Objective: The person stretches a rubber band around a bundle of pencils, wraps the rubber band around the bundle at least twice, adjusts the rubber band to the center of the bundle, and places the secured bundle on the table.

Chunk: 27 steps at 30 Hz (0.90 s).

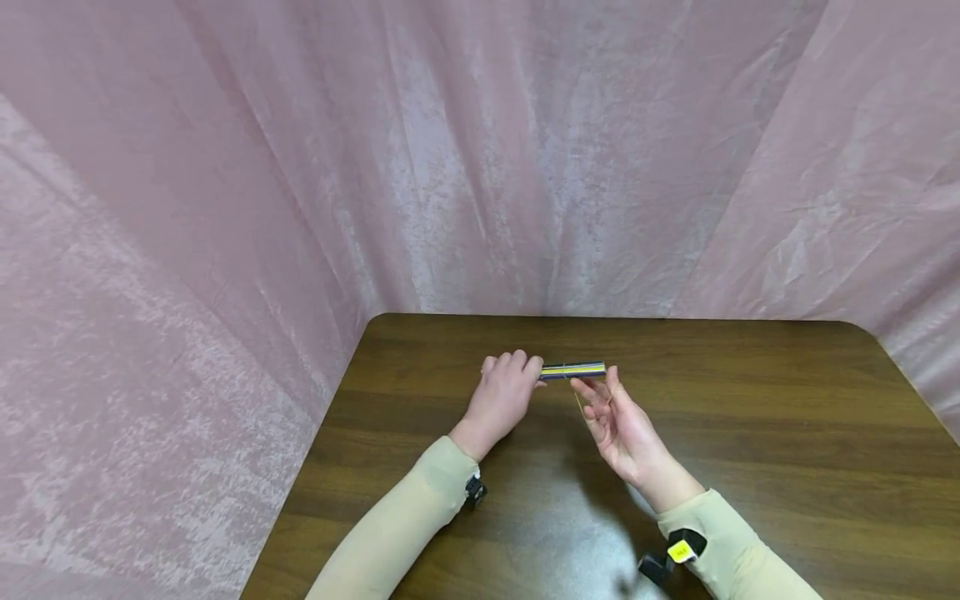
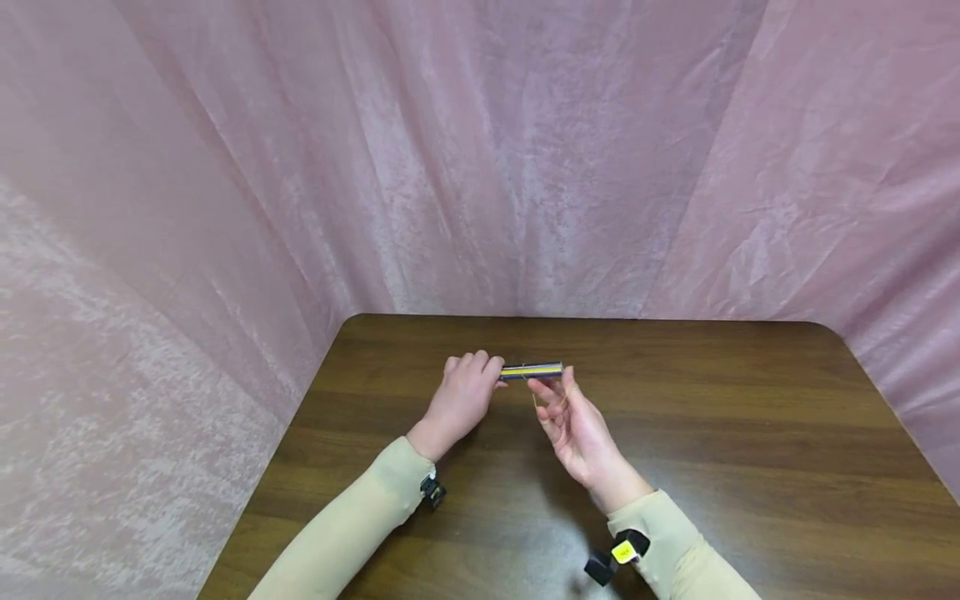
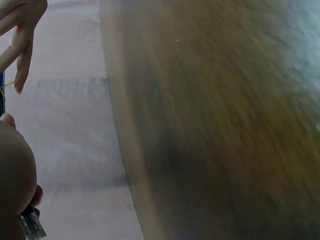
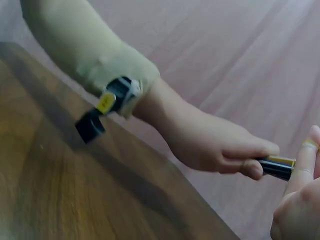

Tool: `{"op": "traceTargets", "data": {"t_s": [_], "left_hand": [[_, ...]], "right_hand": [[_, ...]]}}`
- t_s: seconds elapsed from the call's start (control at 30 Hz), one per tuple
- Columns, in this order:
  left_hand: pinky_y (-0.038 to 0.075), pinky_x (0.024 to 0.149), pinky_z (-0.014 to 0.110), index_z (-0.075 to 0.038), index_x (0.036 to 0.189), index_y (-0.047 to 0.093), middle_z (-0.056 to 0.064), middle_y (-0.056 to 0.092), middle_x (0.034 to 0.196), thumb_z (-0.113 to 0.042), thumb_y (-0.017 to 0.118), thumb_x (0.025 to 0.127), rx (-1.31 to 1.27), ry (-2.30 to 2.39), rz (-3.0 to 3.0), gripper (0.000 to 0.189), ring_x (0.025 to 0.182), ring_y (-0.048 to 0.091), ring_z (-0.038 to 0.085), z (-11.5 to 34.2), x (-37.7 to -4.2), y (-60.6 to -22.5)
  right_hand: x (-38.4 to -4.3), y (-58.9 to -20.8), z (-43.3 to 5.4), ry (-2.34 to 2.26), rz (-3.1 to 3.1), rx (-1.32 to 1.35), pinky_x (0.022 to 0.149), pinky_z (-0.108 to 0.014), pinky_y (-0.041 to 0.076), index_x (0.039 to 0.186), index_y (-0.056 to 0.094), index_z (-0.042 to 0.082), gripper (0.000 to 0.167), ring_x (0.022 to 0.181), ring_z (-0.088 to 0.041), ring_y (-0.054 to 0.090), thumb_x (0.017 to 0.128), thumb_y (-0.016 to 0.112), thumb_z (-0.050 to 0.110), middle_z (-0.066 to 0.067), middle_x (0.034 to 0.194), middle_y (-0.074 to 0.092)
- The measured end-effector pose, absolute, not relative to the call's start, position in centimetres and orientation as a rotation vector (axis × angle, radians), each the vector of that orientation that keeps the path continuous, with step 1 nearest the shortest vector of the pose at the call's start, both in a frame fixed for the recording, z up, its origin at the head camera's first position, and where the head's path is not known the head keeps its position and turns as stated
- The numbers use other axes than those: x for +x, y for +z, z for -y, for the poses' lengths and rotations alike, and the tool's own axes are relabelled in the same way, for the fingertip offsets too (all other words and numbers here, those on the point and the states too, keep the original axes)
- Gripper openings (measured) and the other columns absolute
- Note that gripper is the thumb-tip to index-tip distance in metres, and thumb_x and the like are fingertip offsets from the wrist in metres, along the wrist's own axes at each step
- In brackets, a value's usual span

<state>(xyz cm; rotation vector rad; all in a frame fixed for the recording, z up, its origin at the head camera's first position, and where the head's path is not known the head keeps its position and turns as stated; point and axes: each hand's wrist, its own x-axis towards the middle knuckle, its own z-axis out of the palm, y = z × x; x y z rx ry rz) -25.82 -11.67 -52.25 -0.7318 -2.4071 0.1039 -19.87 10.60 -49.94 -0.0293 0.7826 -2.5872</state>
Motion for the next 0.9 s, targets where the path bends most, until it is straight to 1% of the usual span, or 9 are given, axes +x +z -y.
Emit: {"op": "traceTargets", "data": {"t_s": [0.07, 0.13, 0.3, 0.37, 0.5, 0.6, 0.7, 0.77, 0.9], "left_hand": [[0.042, 0.068, 0.037, -0.013, 0.116, 0.06, 0.003, 0.058, 0.091, -0.043, 0.071, 0.099, -0.775, 0.118, 2.397, 0.036, 0.078, 0.06, 0.022, 11.8, -25.8, -52.3], [0.043, 0.069, 0.036, -0.014, 0.117, 0.06, 0.002, 0.058, 0.091, -0.044, 0.07, 0.1, -0.808, 0.12, 2.404, 0.036, 0.079, 0.061, 0.022, 11.9, -25.7, -52.4], [0.045, 0.074, 0.037, -0.017, 0.113, 0.061, 0.003, 0.057, 0.091, -0.043, 0.074, 0.098, -0.862, 0.111, 2.426, 0.033, 0.083, 0.062, 0.023, 12.2, -25.6, -52.5], [0.045, 0.076, 0.038, -0.019, 0.113, 0.061, 0.003, 0.057, 0.093, -0.045, 0.073, 0.099, -0.883, 0.138, 2.433, 0.032, 0.085, 0.062, 0.023, 12.3, -25.5, -52.5], [0.046, 0.078, 0.039, -0.022, 0.118, 0.062, 0.003, 0.057, 0.095, -0.05, 0.067, 0.101, -0.928, 0.242, 2.43, 0.033, 0.086, 0.062, 0.023, 12.3, -25.4, -52.4], [0.045, 0.079, 0.039, -0.022, 0.121, 0.061, 0.003, 0.058, 0.096, -0.05, 0.064, 0.103, -0.953, 0.285, 2.422, 0.034, 0.086, 0.061, 0.023, 12.2, -25.3, -52.5], [0.045, 0.08, 0.038, -0.022, 0.123, 0.061, 0.002, 0.058, 0.098, -0.05, 0.062, 0.104, -0.974, 0.304, 2.419, 0.034, 0.087, 0.061, 0.022, 11.9, -25.2, -52.4], [0.045, 0.08, 0.038, -0.022, 0.123, 0.061, 0.002, 0.059, 0.099, -0.051, 0.06, 0.105, -0.978, 0.312, 2.427, 0.034, 0.089, 0.061, 0.022, 11.6, -25.1, -52.2], [0.044, 0.079, 0.038, -0.02, 0.123, 0.061, 0.003, 0.059, 0.1, -0.05, 0.06, 0.106, -0.967, 0.295, 2.431, 0.035, 0.089, 0.061, 0.023, 11.1, -25.3, -52.2]], "right_hand": [[-19.9, -50.1, -10.8, -2.588, -0.837, -0.022, 0.067, -0.012, 0.055, 0.121, 0.059, 0.01, 0.041, 0.065, -0.002, 0.071, 0.109, 0.05, 0.049, 0.0, 0.105, 0.079], [-19.9, -50.2, -11.0, -2.582, -0.904, -0.012, 0.064, -0.011, 0.054, 0.12, 0.065, 0.011, 0.041, 0.061, 0.001, 0.067, 0.109, 0.052, 0.049, 0.002, 0.1, 0.078], [-19.9, -50.9, -11.2, -2.504, -1.281, 0.019, 0.06, -0.012, 0.051, 0.132, 0.07, 0.017, 0.037, 0.053, 0.005, 0.05, 0.11, 0.057, 0.044, 0.005, 0.096, 0.068], [-19.9, -51.2, -11.1, -2.431, -1.487, 0.01, 0.061, -0.016, 0.053, 0.137, 0.066, 0.013, 0.036, 0.052, 0.003, 0.047, 0.11, 0.062, 0.036, 0.004, 0.096, 0.064], [-20.3, -51.7, -11.1, -2.282, -1.805, -0.034, 0.062, -0.024, 0.056, 0.142, 0.058, -0.002, 0.047, 0.052, -0.003, 0.051, 0.103, 0.074, 0.019, 0.0, 0.088, 0.063], [-20.7, -52.1, -11.2, -2.195, -1.978, -0.073, 0.06, -0.027, 0.058, 0.138, 0.06, -0.005, 0.052, 0.052, -0.007, 0.054, 0.095, 0.083, 0.014, -0.003, 0.085, 0.066], [-20.9, -52.3, -11.2, -2.097, -2.141, -0.104, 0.06, -0.03, 0.058, 0.132, 0.066, -0.002, 0.052, 0.056, -0.013, 0.059, 0.089, 0.089, 0.016, -0.008, 0.097, 0.071], [-21.2, -52.3, -11.2, -2.042, -2.229, -0.103, 0.061, -0.032, 0.06, 0.128, 0.069, 0.001, 0.05, 0.062, -0.02, 0.065, 0.087, 0.091, 0.019, -0.012, 0.105, 0.072], [-21.6, -52.0, -11.3, -2.013, -2.289, -0.077, 0.063, -0.035, 0.061, 0.128, 0.059, 0.0, 0.06, 0.078, -0.03, 0.071, 0.084, 0.094, 0.02, -0.019, 0.114, 0.068]]}}
